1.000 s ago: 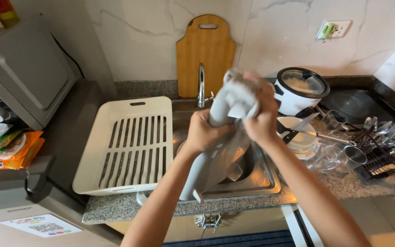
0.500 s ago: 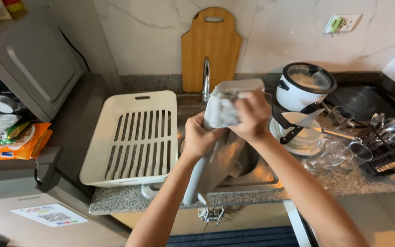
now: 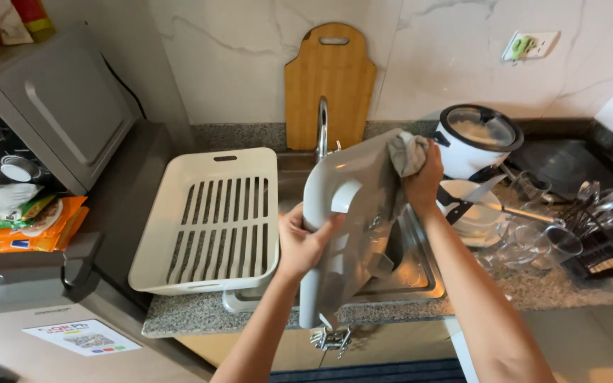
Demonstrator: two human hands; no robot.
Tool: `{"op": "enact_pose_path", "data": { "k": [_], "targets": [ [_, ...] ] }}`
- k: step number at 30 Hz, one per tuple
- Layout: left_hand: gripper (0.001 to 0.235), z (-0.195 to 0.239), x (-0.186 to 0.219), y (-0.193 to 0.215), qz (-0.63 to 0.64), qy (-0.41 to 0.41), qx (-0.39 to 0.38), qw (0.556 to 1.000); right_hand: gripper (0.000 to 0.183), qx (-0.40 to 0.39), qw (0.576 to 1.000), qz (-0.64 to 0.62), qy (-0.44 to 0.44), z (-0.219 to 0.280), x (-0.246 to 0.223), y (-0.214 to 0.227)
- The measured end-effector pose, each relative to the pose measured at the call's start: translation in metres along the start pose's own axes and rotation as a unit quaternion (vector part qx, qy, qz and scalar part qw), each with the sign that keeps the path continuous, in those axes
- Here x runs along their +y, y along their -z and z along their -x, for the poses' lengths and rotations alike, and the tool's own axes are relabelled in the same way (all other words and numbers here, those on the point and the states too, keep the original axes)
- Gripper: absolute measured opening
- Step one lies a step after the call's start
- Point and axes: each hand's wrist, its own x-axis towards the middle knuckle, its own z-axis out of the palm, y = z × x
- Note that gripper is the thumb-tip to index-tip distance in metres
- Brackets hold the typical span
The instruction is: Wiping, drying, and cleaning a plastic dish rack, a tray, and dishes in a kitchen sink area.
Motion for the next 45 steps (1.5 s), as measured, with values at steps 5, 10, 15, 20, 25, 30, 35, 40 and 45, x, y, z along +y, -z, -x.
{"op": "enact_pose_path", "data": {
  "k": [5, 10, 15, 20, 25, 30, 35, 40, 45],
  "targets": [
    [0.026, 0.021, -0.018, -0.015, -0.02, -0.085, 0.002, 0.996, 0.034, 0.119, 0.986, -0.016, -0.116, 0.001, -0.02, 0.001],
    [0.017, 0.04, -0.056, -0.038, -0.094, -0.227, -0.08, 0.966, 0.065, 0.048, 0.849, -0.148, -0.506, -0.009, 0.101, -0.001],
    [0.018, 0.062, -0.032, -0.044, -0.162, -0.269, -0.141, 0.939, 0.025, -0.077, 0.7, -0.25, -0.664, -0.05, -0.02, 0.101],
    [0.028, 0.066, -0.018, -0.045, -0.248, -0.327, -0.32, 0.854, 0.051, -0.214, 0.752, -0.101, -0.615, -0.033, 0.076, 0.121],
    [0.019, 0.065, -0.026, -0.049, -0.296, -0.387, -0.439, 0.755, 0.049, -0.259, 0.75, -0.124, -0.595, -0.038, 0.107, 0.149],
    [0.023, 0.063, -0.031, -0.034, -0.301, -0.467, -0.464, 0.691, 0.048, -0.289, 0.736, -0.149, -0.594, -0.012, 0.115, 0.154],
    [0.008, 0.076, -0.037, -0.01, -0.266, -0.541, -0.541, 0.586, 0.047, -0.329, 0.72, -0.191, -0.58, 0.027, 0.115, 0.143],
    [0.017, 0.064, -0.081, 0.032, -0.397, -0.585, -0.474, 0.525, 0.056, -0.426, 0.675, -0.068, -0.598, 0.026, 0.072, 0.135],
    [0.02, 0.04, -0.092, 0.069, -0.507, -0.477, -0.435, 0.571, 0.057, -0.477, 0.711, -0.078, -0.511, 0.039, 0.085, 0.12]
  ]
}}
